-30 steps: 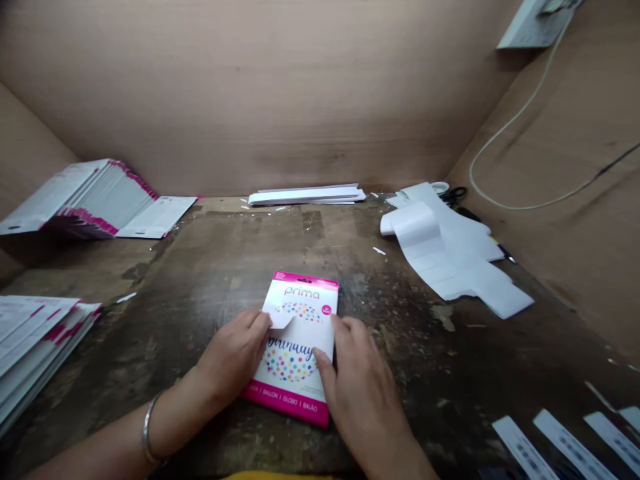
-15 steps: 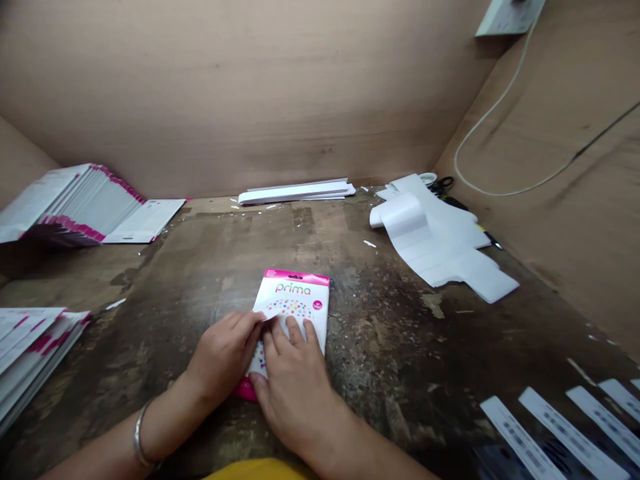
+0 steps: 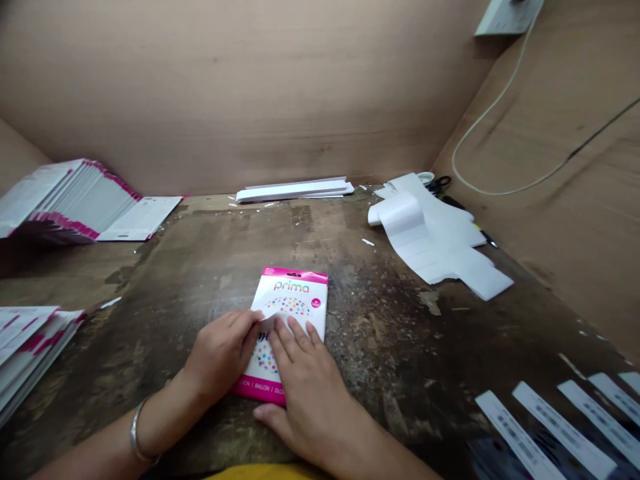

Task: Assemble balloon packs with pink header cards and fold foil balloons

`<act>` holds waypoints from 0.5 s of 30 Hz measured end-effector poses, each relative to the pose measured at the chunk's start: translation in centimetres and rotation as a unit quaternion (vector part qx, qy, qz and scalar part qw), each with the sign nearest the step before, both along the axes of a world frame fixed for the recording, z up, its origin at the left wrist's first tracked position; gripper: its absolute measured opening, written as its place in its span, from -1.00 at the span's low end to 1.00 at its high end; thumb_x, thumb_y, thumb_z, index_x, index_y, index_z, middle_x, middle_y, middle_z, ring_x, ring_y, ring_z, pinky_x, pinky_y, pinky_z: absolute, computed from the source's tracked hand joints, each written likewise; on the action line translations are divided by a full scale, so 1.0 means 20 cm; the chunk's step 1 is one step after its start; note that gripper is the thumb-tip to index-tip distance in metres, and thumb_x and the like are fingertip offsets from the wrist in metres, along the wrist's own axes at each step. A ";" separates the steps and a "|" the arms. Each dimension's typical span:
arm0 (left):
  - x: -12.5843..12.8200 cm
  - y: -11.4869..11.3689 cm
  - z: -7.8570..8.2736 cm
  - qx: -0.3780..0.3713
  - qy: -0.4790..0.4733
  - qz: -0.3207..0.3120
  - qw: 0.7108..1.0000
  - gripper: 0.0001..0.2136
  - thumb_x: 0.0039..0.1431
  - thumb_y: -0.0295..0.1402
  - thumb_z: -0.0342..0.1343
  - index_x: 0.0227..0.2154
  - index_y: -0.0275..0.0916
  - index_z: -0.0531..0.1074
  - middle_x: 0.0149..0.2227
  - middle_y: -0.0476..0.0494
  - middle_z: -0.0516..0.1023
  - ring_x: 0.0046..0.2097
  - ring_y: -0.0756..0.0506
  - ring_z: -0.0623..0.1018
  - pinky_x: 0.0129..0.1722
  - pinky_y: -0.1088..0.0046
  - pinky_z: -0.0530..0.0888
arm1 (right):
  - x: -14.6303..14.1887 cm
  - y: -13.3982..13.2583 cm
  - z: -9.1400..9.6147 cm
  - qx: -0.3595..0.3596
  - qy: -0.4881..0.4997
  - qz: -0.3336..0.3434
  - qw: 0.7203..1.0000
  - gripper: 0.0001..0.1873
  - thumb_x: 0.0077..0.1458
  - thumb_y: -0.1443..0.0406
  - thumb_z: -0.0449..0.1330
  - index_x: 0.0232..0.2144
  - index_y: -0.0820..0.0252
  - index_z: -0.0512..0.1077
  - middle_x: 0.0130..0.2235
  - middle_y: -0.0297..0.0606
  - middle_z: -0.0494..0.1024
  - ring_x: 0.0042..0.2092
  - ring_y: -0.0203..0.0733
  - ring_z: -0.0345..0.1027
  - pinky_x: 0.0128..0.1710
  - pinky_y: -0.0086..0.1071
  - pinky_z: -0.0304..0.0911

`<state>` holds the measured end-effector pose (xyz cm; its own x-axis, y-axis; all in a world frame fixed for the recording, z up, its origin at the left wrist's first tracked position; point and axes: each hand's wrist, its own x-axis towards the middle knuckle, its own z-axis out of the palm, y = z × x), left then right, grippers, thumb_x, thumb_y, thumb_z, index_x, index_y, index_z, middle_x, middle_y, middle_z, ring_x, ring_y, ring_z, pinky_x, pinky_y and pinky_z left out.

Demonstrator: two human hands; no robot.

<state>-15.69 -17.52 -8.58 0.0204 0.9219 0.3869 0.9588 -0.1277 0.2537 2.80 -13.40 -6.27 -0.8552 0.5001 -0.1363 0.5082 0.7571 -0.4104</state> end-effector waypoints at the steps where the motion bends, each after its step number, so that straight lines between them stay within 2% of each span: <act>1: 0.00 0.00 0.00 0.004 -0.002 -0.002 1.000 -0.88 0.23 -0.45 -0.05 -0.30 -0.27 0.38 -0.38 -0.14 0.51 -0.34 -0.13 0.49 -0.35 0.34 0.45 | -0.03 0.01 0.01 -0.006 0.008 0.008 1.000 -0.03 -0.03 -0.01 0.21 0.27 0.28 -0.09 0.31 -0.16 -0.18 0.32 0.02 -0.37 0.28 -0.03 -0.33; 3: 0.00 0.01 0.01 0.012 -0.011 -0.008 1.000 -0.88 0.23 -0.47 -0.07 -0.30 -0.28 0.38 -0.37 -0.15 0.51 -0.33 -0.13 0.49 -0.33 0.33 0.46 | -0.09 0.02 0.02 -0.011 0.028 0.020 0.999 0.02 -0.07 -0.07 0.21 0.27 0.33 -0.07 0.31 -0.09 -0.12 0.31 0.06 -0.35 0.28 -0.03 -0.35; 6: -0.01 0.01 0.00 0.030 -0.027 -0.021 0.999 -0.86 0.24 -0.48 -0.09 -0.30 -0.28 0.38 -0.34 -0.17 0.53 -0.30 -0.12 0.51 -0.30 0.35 0.47 | -0.12 0.04 0.02 -0.009 0.048 0.027 0.998 -0.01 -0.04 -0.08 0.19 0.26 0.34 -0.05 0.30 -0.05 -0.06 0.31 0.08 -0.32 0.28 -0.03 -0.36; 11: -0.02 0.01 -0.02 0.031 -0.021 -0.008 0.999 -0.85 0.24 -0.46 -0.09 -0.27 -0.27 0.38 -0.35 -0.15 0.55 -0.31 -0.10 0.54 -0.32 0.40 0.48 | -0.05 0.05 0.01 -0.016 0.067 0.074 0.995 -0.16 0.07 0.03 0.15 0.27 0.24 -0.06 0.30 -0.20 -0.04 0.32 -0.08 -0.34 0.30 -0.14 -0.33; 13: -0.02 0.01 -0.03 0.023 -0.019 -0.001 1.000 -0.86 0.24 -0.44 -0.09 -0.27 -0.26 0.38 -0.35 -0.14 0.55 -0.31 -0.10 0.54 -0.33 0.41 0.48 | -0.01 0.03 0.00 -0.001 0.065 0.061 0.996 -0.22 0.09 0.11 0.16 0.26 0.22 -0.03 0.30 -0.24 -0.04 0.32 -0.10 -0.33 0.30 -0.13 -0.29; 15: -0.02 0.00 -0.03 0.015 -0.016 0.005 1.000 -0.86 0.24 -0.44 -0.08 -0.27 -0.25 0.38 -0.35 -0.14 0.55 -0.31 -0.10 0.55 -0.33 0.41 0.48 | 0.04 0.00 -0.01 0.023 0.055 0.014 0.998 -0.24 0.08 0.16 0.18 0.25 0.27 0.02 0.29 -0.17 -0.04 0.31 -0.02 -0.29 0.28 -0.05 -0.21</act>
